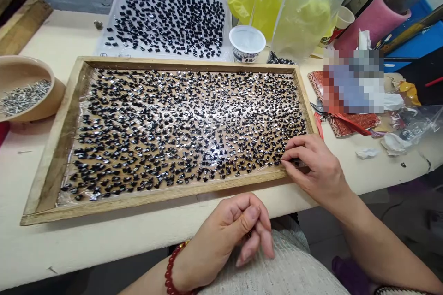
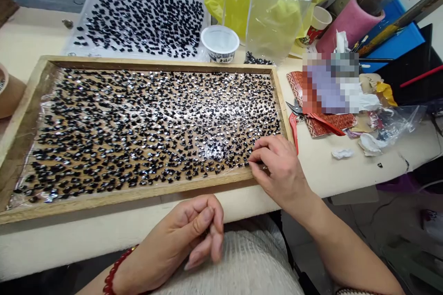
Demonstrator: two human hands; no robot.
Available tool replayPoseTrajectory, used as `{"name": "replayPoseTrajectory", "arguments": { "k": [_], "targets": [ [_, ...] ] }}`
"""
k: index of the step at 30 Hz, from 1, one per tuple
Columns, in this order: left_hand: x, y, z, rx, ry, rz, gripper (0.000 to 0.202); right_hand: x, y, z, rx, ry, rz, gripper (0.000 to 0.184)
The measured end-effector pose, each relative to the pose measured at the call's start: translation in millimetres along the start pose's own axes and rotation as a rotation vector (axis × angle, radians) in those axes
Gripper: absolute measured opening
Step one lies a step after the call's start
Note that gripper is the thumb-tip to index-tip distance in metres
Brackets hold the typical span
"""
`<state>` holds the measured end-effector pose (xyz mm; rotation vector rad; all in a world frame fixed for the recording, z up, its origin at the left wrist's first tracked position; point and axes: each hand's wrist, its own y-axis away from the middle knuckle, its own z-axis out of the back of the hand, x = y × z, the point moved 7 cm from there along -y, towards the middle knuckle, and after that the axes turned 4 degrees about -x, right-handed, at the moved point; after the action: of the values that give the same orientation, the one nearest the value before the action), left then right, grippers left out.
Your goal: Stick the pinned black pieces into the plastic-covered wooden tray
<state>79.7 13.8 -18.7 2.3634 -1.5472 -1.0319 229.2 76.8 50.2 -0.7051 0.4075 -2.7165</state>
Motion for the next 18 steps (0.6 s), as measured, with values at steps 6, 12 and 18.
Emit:
{"name": "replayPoseTrajectory", "arguments": {
  "k": [6, 12, 18],
  "targets": [
    [-15.7, 5.3, 5.6, -0.042, -0.293, -0.106, 0.035, 6.6, -8.0, -6.9, 0.041, 0.149, 0.079, 0.007],
    [-11.5, 6.5, 0.7, 0.028, -0.245, -0.054, 0.030, 9.0, -10.0, -10.7, 0.073, 0.199, 0.102, 0.007],
    [-7.6, 6.6, -0.4, 0.059, -0.097, -0.087, 0.020, 8.6, -9.5, -11.2, 0.096, 0.191, 0.100, 0.007]
  ]
}}
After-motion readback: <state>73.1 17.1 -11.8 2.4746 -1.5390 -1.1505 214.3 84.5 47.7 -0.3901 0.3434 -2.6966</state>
